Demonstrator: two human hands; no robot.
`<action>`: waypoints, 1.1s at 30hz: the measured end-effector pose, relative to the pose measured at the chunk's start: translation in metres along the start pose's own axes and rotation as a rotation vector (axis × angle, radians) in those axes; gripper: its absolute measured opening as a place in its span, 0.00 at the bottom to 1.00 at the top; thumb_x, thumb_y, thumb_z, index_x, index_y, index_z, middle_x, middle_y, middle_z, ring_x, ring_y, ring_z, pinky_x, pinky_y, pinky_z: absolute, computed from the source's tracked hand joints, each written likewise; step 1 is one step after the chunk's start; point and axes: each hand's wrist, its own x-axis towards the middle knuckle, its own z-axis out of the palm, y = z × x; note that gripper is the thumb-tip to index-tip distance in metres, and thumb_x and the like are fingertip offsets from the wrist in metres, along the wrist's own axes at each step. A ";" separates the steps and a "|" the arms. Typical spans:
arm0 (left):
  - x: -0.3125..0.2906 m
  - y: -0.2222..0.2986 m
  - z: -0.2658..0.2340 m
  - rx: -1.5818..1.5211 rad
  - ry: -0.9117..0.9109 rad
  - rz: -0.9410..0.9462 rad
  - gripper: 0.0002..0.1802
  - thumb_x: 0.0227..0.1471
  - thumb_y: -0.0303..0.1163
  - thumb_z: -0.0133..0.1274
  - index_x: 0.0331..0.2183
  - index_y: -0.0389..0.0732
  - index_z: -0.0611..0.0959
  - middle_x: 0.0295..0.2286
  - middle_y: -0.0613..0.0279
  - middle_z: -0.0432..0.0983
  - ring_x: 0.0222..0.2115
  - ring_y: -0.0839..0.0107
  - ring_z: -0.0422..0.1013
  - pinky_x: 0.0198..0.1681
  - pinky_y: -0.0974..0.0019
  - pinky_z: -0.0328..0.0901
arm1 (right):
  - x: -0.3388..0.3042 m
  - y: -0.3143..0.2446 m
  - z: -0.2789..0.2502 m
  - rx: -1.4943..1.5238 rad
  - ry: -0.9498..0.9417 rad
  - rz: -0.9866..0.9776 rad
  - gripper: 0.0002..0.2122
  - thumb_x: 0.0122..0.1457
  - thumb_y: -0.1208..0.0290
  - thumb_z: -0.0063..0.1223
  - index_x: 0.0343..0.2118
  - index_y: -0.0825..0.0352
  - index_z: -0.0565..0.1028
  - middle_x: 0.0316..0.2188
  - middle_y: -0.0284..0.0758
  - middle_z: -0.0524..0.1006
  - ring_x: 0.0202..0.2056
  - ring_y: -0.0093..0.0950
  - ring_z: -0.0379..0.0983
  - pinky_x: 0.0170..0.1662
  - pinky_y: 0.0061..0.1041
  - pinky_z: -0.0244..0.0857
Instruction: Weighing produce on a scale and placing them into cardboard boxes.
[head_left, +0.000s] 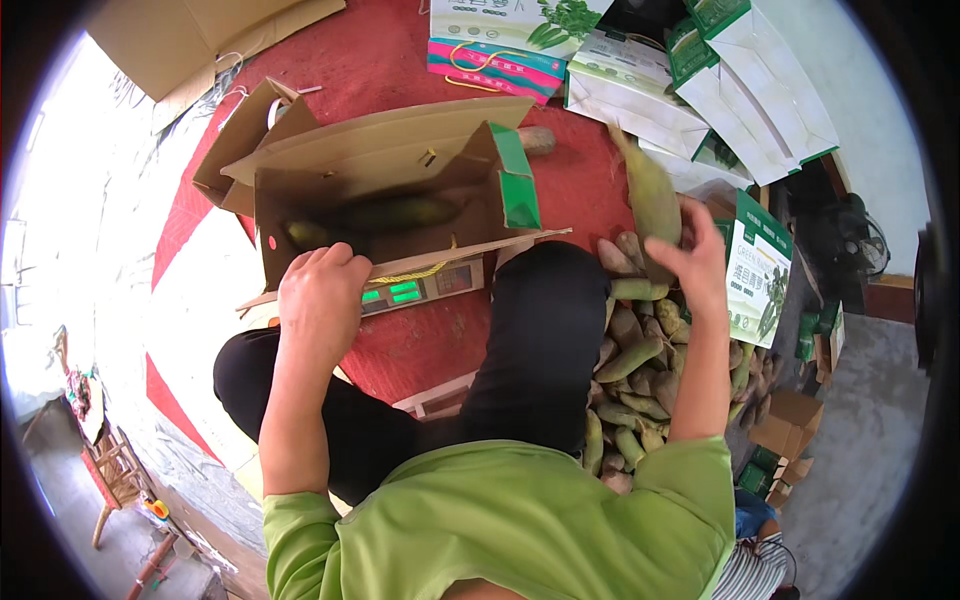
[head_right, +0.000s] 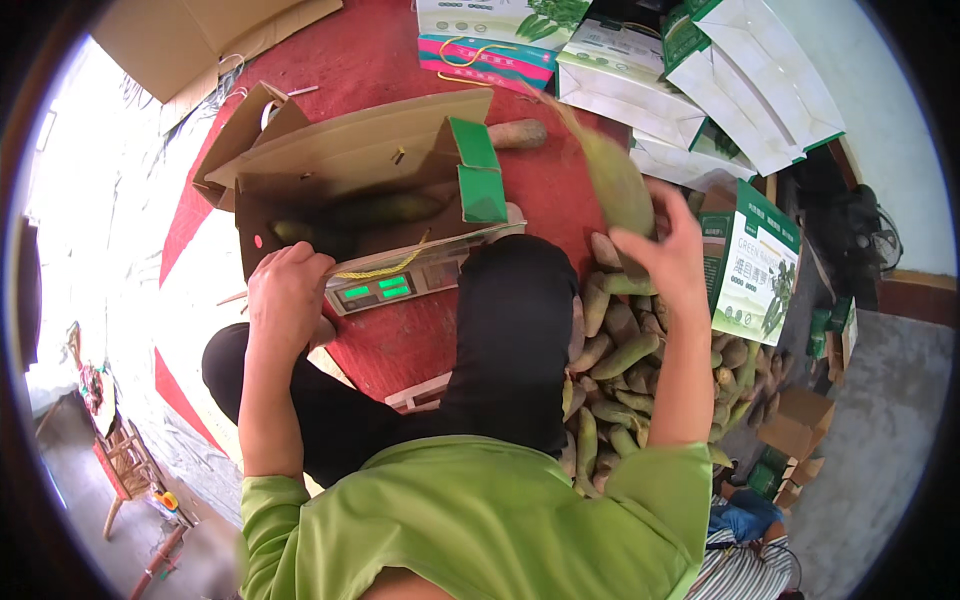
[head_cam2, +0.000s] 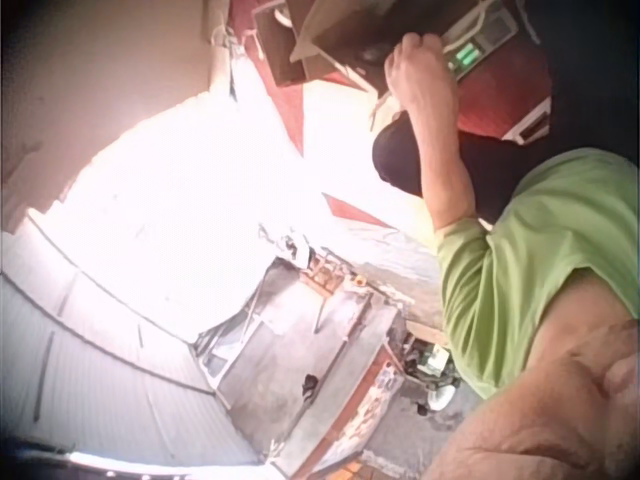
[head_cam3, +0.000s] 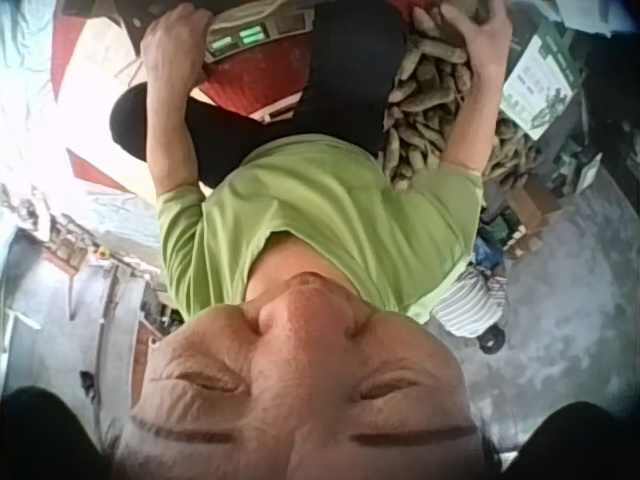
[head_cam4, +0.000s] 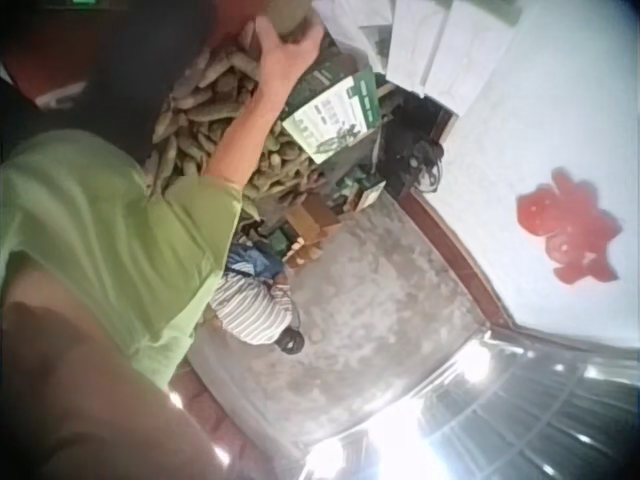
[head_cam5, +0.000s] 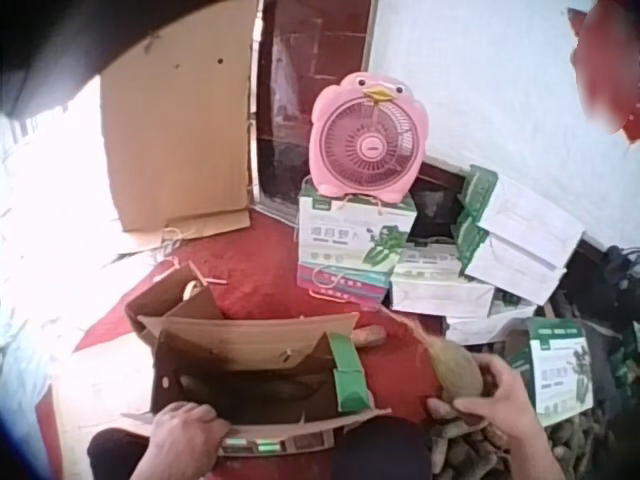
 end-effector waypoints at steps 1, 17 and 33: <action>-0.002 0.000 0.000 0.012 -0.005 -0.014 0.04 0.35 0.23 0.52 0.21 0.41 0.78 0.22 0.62 0.69 0.31 0.61 0.71 0.38 0.60 0.67 | 0.014 -0.023 0.011 -0.028 -0.035 -0.100 0.28 0.40 0.74 0.67 0.48 0.69 0.69 0.41 0.35 0.75 0.44 0.24 0.71 0.47 0.25 0.65; 0.004 0.003 -0.004 -0.040 -0.064 -0.071 0.05 0.47 0.32 0.52 0.26 0.44 0.81 0.24 0.60 0.71 0.30 0.58 0.71 0.35 0.58 0.66 | 0.068 -0.077 0.174 -0.682 -0.712 -0.432 0.21 0.45 0.70 0.62 0.43 0.69 0.72 0.37 0.39 0.76 0.42 0.31 0.73 0.47 0.29 0.65; 0.007 0.008 -0.005 -0.132 -0.077 -0.121 0.06 0.49 0.29 0.53 0.30 0.40 0.82 0.25 0.57 0.72 0.29 0.55 0.70 0.33 0.59 0.63 | -0.091 0.254 -0.059 -0.834 0.114 0.376 0.12 0.50 0.67 0.58 0.37 0.64 0.76 0.38 0.37 0.78 0.39 0.36 0.74 0.41 0.33 0.68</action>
